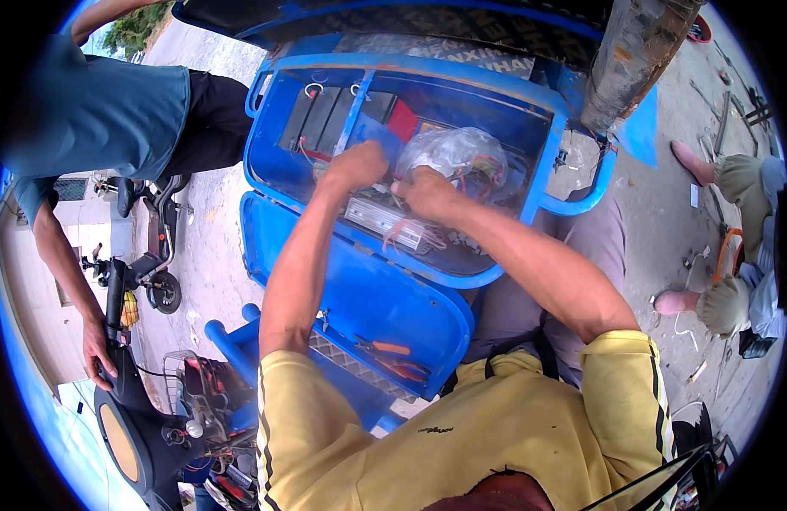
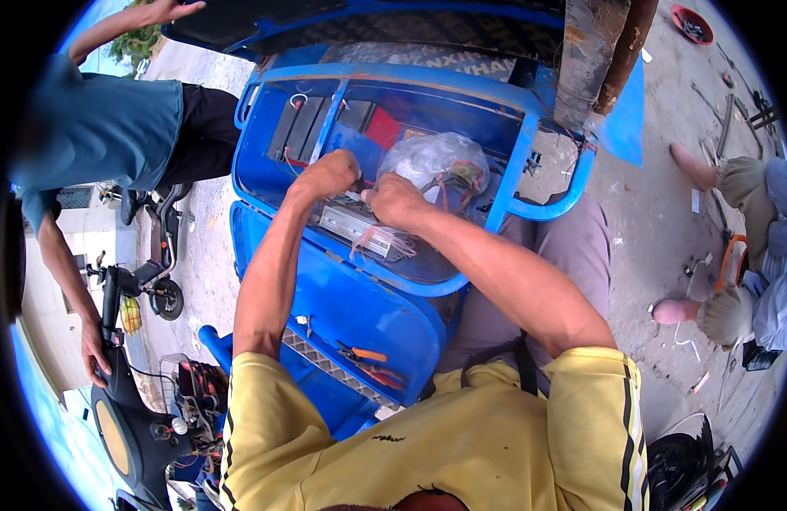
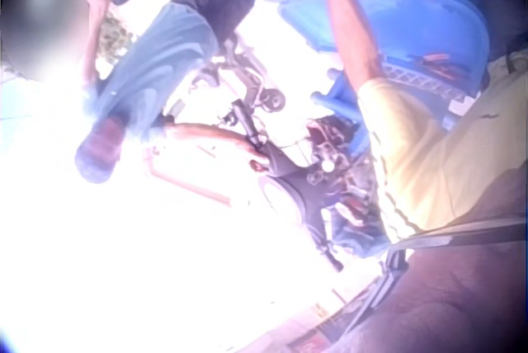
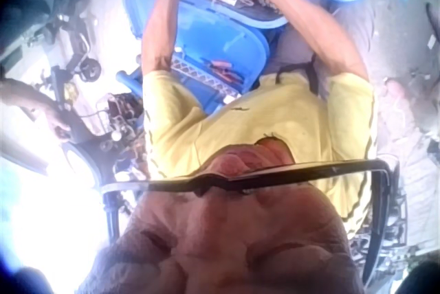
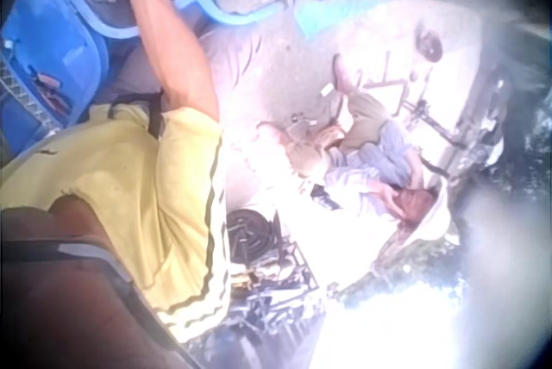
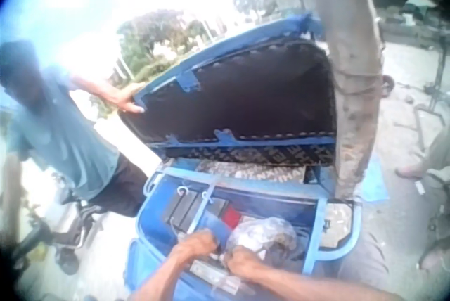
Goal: The person works on the electrical wiring inside the open storage compartment of a blue electric scooter. They use electrical tape to wrap and secure wire connections, then use pliers to adjust and organize the wires within the compartment.
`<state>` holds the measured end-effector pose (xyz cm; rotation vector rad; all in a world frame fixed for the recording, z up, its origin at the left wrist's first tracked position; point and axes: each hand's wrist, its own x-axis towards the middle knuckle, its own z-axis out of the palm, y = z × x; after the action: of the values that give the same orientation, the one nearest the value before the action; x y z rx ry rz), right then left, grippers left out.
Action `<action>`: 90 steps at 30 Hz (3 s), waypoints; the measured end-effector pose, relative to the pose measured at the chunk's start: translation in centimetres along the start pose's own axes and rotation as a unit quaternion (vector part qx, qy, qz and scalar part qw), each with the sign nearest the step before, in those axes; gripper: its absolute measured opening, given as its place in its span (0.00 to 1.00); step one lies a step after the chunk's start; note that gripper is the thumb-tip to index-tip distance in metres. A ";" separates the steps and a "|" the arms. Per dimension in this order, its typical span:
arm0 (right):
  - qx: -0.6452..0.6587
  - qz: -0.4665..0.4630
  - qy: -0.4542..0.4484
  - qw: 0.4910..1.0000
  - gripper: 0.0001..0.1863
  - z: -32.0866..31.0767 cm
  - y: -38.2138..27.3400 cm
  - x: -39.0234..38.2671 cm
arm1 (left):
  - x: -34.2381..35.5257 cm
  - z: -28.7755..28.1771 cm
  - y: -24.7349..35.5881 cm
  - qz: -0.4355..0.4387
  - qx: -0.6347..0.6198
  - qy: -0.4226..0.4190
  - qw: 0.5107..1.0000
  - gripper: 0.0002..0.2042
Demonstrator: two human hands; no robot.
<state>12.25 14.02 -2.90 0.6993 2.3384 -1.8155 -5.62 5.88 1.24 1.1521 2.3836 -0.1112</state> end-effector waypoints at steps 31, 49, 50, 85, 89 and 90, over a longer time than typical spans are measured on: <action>0.106 -0.005 0.012 0.994 0.21 -0.6 -0.8 -1.5 | -2.3 -2.7 1.2 -0.001 -0.120 -0.118 0.986 0.13; 0.123 -0.055 0.009 0.991 0.17 0.6 0.3 -0.3 | -5.3 0.4 1.9 0.018 -0.033 0.146 0.989 0.09; 0.108 -0.050 0.011 0.993 0.18 0.8 0.5 -0.2 | -5.7 0.7 2.1 0.050 -0.004 0.173 0.984 0.10; 0.166 0.207 0.039 0.964 0.14 -1.8 0.4 -2.9 | -4.3 4.4 0.9 0.067 -0.118 0.340 0.931 0.11; 0.154 0.155 0.065 0.974 0.12 -1.6 2.8 -1.6 | -6.9 2.9 3.9 0.215 -0.171 0.312 0.909 0.14; 0.130 0.142 0.060 0.979 0.12 -1.5 2.5 -1.7 | -7.5 2.7 4.2 0.237 -0.190 0.227 0.925 0.16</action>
<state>15.11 15.36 -4.10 1.1403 1.9540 -2.0099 2.56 2.48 2.88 1.6405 2.2540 0.8232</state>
